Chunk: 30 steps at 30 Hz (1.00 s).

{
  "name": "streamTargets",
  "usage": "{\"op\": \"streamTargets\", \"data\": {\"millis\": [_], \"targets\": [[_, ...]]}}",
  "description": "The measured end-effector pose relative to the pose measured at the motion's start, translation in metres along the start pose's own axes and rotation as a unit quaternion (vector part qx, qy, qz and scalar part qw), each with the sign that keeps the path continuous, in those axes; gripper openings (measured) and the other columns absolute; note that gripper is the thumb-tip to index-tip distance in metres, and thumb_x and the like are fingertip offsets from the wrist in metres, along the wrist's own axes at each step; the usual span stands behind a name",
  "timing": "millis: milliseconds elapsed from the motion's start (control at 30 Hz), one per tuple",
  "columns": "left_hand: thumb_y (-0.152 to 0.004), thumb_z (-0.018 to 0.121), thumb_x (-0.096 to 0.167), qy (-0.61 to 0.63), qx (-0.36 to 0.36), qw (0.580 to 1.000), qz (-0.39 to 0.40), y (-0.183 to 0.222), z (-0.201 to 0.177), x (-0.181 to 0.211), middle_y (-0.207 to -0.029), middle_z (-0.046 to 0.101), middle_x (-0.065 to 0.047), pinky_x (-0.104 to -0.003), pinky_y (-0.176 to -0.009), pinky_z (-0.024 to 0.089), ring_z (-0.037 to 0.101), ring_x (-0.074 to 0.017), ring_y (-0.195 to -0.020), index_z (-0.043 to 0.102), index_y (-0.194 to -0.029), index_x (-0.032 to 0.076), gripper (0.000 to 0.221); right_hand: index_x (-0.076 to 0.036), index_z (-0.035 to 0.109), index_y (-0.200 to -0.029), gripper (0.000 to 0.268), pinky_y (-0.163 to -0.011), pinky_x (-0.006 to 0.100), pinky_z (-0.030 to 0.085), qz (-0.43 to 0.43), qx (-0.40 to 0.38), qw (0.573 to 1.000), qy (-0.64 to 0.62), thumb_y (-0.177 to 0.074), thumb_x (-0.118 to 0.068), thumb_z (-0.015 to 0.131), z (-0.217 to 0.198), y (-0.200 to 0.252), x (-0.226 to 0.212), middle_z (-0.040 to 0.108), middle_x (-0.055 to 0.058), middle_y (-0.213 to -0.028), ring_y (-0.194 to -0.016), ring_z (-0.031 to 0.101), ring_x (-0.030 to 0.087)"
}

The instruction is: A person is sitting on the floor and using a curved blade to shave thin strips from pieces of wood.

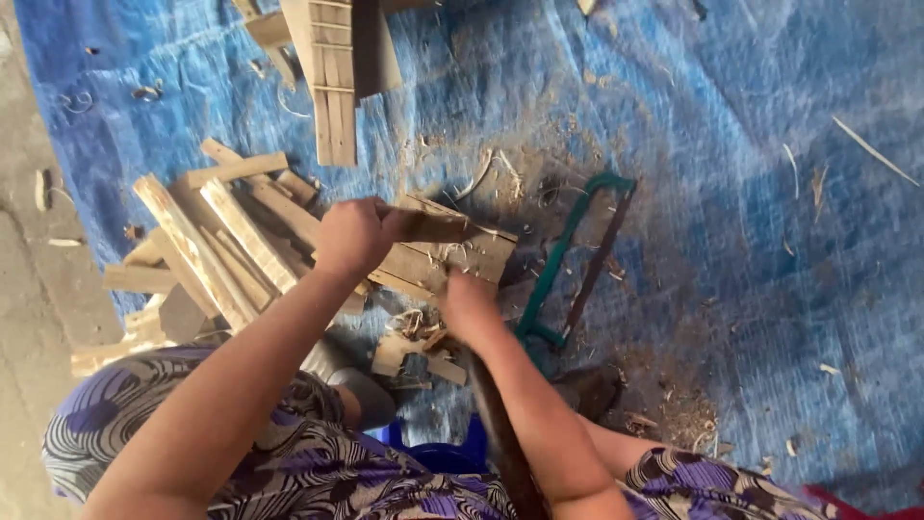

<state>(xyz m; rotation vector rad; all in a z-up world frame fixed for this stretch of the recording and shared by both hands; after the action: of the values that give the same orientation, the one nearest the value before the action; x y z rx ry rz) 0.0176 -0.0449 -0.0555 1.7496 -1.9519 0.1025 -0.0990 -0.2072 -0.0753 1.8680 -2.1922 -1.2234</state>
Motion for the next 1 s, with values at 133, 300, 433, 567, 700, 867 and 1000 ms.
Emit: {"op": "streamTargets", "data": {"millis": [133, 300, 433, 567, 700, 867, 1000], "targets": [[-0.091, 0.063, 0.041, -0.01, 0.016, 1.0, 0.017, -0.009, 0.005, -0.011, -0.081, 0.076, -0.011, -0.051, -0.072, 0.06, 0.075, -0.0378, -0.081, 0.082, -0.096, 0.021, 0.028, 0.011, 0.057, -0.129, 0.044, -0.085, 0.064, 0.057, -0.016, -0.004, 0.999, -0.034, -0.099, -0.02, 0.049, 0.001, 0.006, -0.006, 0.071, 0.037, -0.106, -0.103, 0.07, 0.053], [-0.091, 0.061, 0.043, 0.034, -0.003, 0.999, 0.016, -0.007, -0.002, -0.005, -0.086, 0.076, -0.019, -0.055, -0.075, 0.058, 0.073, -0.0439, -0.086, 0.079, -0.099, 0.013, 0.036, 0.01, 0.06, -0.131, 0.047, -0.088, 0.058, 0.058, 0.069, -0.007, 0.987, -0.146, -0.095, -0.019, 0.051, 0.039, -0.049, 0.056, 0.07, 0.031, -0.11, -0.108, 0.068, 0.05], [-0.092, 0.059, 0.045, 0.023, -0.024, 0.999, -0.004, -0.009, -0.003, -0.001, -0.085, 0.076, -0.017, -0.054, -0.075, 0.059, 0.073, -0.0423, -0.085, 0.08, -0.096, 0.014, 0.037, 0.008, 0.06, -0.123, 0.035, -0.089, 0.055, 0.059, 0.015, -0.022, 0.999, 0.047, -0.097, -0.013, 0.049, -0.009, -0.001, -0.007, 0.073, 0.029, -0.104, -0.105, 0.072, 0.047], [-0.094, 0.064, 0.045, 0.008, 0.004, 1.0, 0.028, -0.006, 0.002, -0.007, -0.076, 0.074, -0.013, -0.049, -0.068, 0.06, 0.074, -0.0378, -0.075, 0.08, -0.09, 0.015, 0.034, 0.007, 0.06, -0.121, 0.037, -0.088, 0.061, 0.057, 0.045, -0.019, 0.993, -0.107, -0.097, -0.02, 0.051, 0.025, -0.025, 0.036, 0.071, 0.033, -0.104, -0.105, 0.069, 0.052], [-0.096, 0.065, 0.04, 0.014, 0.009, 0.999, 0.035, -0.009, 0.007, -0.004, -0.074, 0.074, -0.012, -0.047, -0.066, 0.06, 0.075, -0.0355, -0.073, 0.08, -0.087, 0.014, 0.031, 0.011, 0.049, -0.143, 0.056, -0.083, 0.053, 0.06, 0.093, -0.027, 0.987, -0.128, -0.1, -0.024, 0.05, 0.055, -0.061, 0.085, 0.064, 0.034, -0.125, -0.113, 0.068, 0.045], [-0.093, 0.063, 0.046, 0.004, -0.009, 1.0, 0.015, -0.011, 0.008, -0.007, -0.082, 0.075, -0.013, -0.052, -0.071, 0.06, 0.075, -0.0387, -0.082, 0.08, -0.095, 0.015, 0.035, 0.008, 0.056, -0.126, 0.039, -0.082, 0.058, 0.06, -0.003, -0.004, 0.999, 0.032, -0.096, -0.017, 0.052, -0.017, 0.016, -0.023, 0.073, 0.029, -0.101, -0.1, 0.073, 0.046], [-0.093, 0.065, 0.044, 0.005, 0.001, 1.0, 0.026, -0.006, 0.009, -0.007, -0.081, 0.075, -0.013, -0.051, -0.07, 0.06, 0.075, -0.0385, -0.08, 0.079, -0.093, 0.015, 0.033, 0.014, 0.065, -0.117, 0.04, -0.086, 0.06, 0.059, -0.036, -0.03, 0.999, 0.025, -0.089, -0.014, 0.062, 0.036, -0.046, 0.058, 0.071, 0.037, -0.101, -0.104, 0.069, 0.054]]}}
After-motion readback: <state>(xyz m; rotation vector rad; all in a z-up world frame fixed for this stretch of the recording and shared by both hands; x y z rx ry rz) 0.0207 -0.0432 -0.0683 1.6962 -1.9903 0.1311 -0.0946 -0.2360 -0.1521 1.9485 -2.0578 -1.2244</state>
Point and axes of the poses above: each hand's wrist, its own y-axis away from the middle knuckle, its own z-axis out of the palm, x = y × z, the point moved 2 cm from there along -y, towards the middle knuckle
